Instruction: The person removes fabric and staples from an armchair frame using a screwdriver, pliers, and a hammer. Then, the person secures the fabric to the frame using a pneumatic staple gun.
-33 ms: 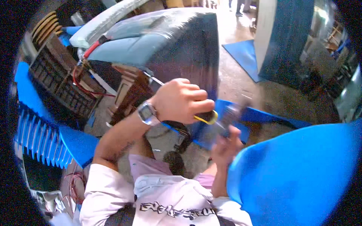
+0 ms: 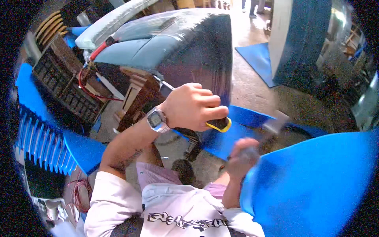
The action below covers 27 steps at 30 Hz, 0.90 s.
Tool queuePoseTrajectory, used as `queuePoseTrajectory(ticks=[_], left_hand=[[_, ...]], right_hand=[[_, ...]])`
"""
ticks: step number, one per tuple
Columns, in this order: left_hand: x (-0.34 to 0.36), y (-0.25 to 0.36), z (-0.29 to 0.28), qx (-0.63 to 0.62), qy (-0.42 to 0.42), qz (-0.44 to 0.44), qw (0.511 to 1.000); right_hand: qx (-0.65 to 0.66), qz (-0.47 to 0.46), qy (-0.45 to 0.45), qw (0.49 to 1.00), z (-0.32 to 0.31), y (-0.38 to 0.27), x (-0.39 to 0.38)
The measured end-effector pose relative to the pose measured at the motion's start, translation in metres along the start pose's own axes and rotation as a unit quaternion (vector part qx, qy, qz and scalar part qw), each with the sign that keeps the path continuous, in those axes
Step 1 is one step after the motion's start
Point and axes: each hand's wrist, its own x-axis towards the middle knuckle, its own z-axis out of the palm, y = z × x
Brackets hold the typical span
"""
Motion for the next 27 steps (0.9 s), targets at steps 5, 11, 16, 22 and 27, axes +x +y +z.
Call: queuePoseTrajectory(ticks=[5, 11, 16, 22, 27], left_hand=[[0.004, 0.000, -0.012, -0.014, -0.026, 0.014, 0.999], [0.018, -0.006, -0.020, -0.044, 0.019, -0.105, 0.993], [0.020, 0.015, -0.021, -0.056, 0.121, -0.053, 0.990], [0.006, 0.018, -0.032, -0.114, 0.213, -0.029, 0.970], [0.027, 0.037, 0.028, 0.042, -0.095, -0.082, 0.991]], right_hand=[[0.663, 0.150, 0.100, 0.727, 0.002, -0.001, -0.014], [0.520, 0.615, 0.141, 0.576, 0.002, -0.022, 0.031], [0.447, 0.211, 0.014, 0.869, -0.007, -0.018, 0.036], [0.447, 0.322, -0.020, 0.834, -0.014, -0.009, 0.028], [0.436, 0.333, -0.012, 0.836, -0.014, -0.005, 0.029]])
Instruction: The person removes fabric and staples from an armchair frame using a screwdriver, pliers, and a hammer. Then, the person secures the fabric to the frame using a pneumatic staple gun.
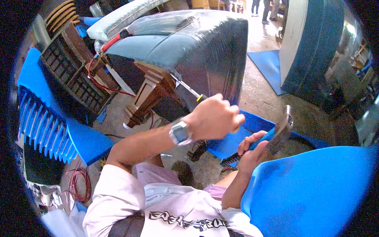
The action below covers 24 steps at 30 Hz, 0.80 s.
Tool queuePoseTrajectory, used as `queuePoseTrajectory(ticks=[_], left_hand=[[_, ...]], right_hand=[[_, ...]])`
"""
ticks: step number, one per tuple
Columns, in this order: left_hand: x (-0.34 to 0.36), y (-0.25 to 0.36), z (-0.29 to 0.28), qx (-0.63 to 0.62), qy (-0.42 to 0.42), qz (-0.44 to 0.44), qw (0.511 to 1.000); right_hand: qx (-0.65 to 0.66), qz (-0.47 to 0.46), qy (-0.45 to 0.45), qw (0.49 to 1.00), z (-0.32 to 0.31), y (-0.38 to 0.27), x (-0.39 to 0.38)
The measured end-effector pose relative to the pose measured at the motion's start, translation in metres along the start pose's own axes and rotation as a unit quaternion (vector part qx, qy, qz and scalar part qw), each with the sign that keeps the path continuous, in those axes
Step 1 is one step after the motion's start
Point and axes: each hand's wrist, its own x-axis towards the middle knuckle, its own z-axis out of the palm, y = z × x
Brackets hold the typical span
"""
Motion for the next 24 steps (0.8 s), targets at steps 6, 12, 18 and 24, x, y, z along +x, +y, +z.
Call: queuePoseTrajectory(ticks=[6, 12, 18, 24], left_hand=[[-0.016, 0.037, -0.037, -0.120, 0.185, 0.088, 0.971], [0.010, 0.006, -0.059, -0.105, 0.209, 0.057, 0.971], [0.018, -0.015, -0.046, -0.121, 0.207, 0.062, 0.969], [0.019, -0.003, -0.058, -0.094, 0.166, 0.075, 0.979]], right_hand=[[0.112, 0.014, -0.017, 0.993, -0.008, -0.006, 0.013], [-0.075, -0.046, 0.192, 0.978, -0.036, 0.030, 0.021], [0.089, -0.041, -0.034, 0.995, -0.008, -0.001, 0.013], [-0.109, -0.132, 0.144, 0.975, -0.007, 0.011, 0.014]])
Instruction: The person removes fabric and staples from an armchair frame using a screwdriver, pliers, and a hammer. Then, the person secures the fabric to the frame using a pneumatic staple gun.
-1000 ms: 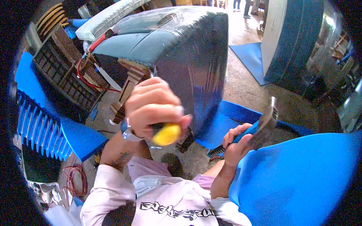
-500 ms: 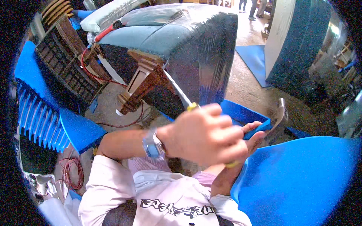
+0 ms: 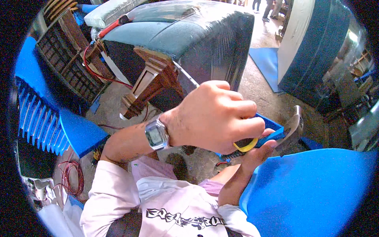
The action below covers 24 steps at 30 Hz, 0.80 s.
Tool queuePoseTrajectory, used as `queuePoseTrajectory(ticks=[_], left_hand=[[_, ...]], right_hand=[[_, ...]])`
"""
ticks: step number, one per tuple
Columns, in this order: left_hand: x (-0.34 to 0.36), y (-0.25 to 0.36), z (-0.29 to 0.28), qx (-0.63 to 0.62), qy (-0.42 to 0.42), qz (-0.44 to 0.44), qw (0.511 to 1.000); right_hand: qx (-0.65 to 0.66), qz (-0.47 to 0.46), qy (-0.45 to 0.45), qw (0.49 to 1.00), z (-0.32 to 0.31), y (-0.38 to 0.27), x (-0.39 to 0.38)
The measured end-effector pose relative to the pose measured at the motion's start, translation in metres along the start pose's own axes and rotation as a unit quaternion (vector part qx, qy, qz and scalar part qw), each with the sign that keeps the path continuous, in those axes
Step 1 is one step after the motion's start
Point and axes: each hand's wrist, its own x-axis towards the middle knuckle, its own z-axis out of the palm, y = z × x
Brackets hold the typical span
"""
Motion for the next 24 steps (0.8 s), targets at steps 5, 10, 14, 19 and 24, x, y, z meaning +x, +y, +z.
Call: queuePoseTrajectory(ticks=[5, 10, 14, 19, 24], left_hand=[[0.004, -0.004, -0.004, -0.018, 0.023, 0.003, 1.000], [0.008, -0.009, -0.022, -0.025, 0.014, 0.035, 0.999], [0.003, -0.014, -0.023, -0.044, 0.064, 0.079, 0.994], [0.012, -0.019, -0.035, -0.058, 0.014, 0.063, 0.996], [0.025, -0.039, -0.006, -0.038, 0.028, 0.040, 0.998]], right_hand=[[0.003, 0.078, 0.007, 0.997, 0.007, -0.016, -0.008], [0.096, 0.012, -0.083, 0.992, -0.001, -0.019, -0.003], [0.160, -0.095, -0.115, 0.976, 0.001, -0.074, -0.001], [0.454, -0.087, 0.070, 0.884, 0.022, -0.097, -0.012], [-0.222, -0.165, -0.034, 0.960, 0.008, -0.055, 0.010]])
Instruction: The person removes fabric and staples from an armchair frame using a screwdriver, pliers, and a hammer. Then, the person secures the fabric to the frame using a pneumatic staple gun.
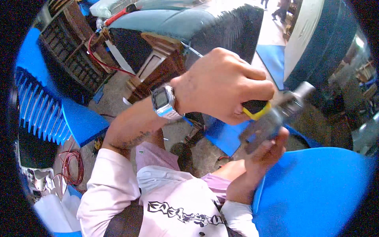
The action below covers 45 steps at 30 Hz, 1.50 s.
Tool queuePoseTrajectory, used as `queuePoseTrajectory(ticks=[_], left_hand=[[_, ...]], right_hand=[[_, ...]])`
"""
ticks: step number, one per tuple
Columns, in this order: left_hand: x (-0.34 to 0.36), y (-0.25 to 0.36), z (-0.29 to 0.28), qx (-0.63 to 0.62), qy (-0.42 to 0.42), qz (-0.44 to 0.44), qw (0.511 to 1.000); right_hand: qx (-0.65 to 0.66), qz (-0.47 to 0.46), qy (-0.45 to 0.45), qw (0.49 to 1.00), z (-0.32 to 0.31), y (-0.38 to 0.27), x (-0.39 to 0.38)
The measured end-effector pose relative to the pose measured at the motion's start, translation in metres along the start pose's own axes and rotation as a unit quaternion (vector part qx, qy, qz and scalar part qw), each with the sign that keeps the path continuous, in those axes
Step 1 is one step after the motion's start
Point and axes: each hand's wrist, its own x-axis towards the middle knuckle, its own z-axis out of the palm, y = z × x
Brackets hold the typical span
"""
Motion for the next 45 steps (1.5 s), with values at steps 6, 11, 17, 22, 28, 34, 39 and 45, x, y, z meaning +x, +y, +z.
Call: queuePoseTrajectory(ticks=[6, 11, 17, 22, 28, 34, 39, 45], left_hand=[[0.009, 0.002, 0.002, -0.009, 0.025, -0.010, 1.000], [0.007, -0.014, 0.055, 0.137, -0.135, -0.100, 0.976], [-0.003, 0.049, 0.025, 0.000, -0.018, 0.016, 1.000], [0.011, 0.106, 0.032, -0.042, 0.057, 0.061, 0.996], [0.005, 0.064, 0.009, 0.021, 0.037, 0.028, 0.999], [0.002, 0.045, 0.018, 0.033, 0.060, 0.026, 0.997], [0.001, 0.043, 0.016, 0.031, 0.031, 0.020, 0.999], [-0.004, 0.033, 0.012, 0.024, -0.003, 0.021, 0.999]], right_hand=[[0.684, 0.037, 0.095, 0.722, -0.002, 0.011, -0.001], [0.204, 0.181, -0.017, 0.962, 0.020, 0.048, -0.001], [0.508, 0.235, 0.059, 0.827, -0.018, 0.018, 0.020], [0.658, 0.092, -0.324, 0.674, -0.029, 0.066, 0.025], [0.666, 0.248, -0.130, 0.691, -0.028, 0.051, 0.029], [0.640, 0.398, 0.062, 0.654, -0.006, 0.022, 0.017], [0.582, 0.497, 0.229, 0.601, 0.002, -0.002, 0.007], [0.490, 0.051, 0.052, 0.869, -0.004, -0.009, -0.010]])
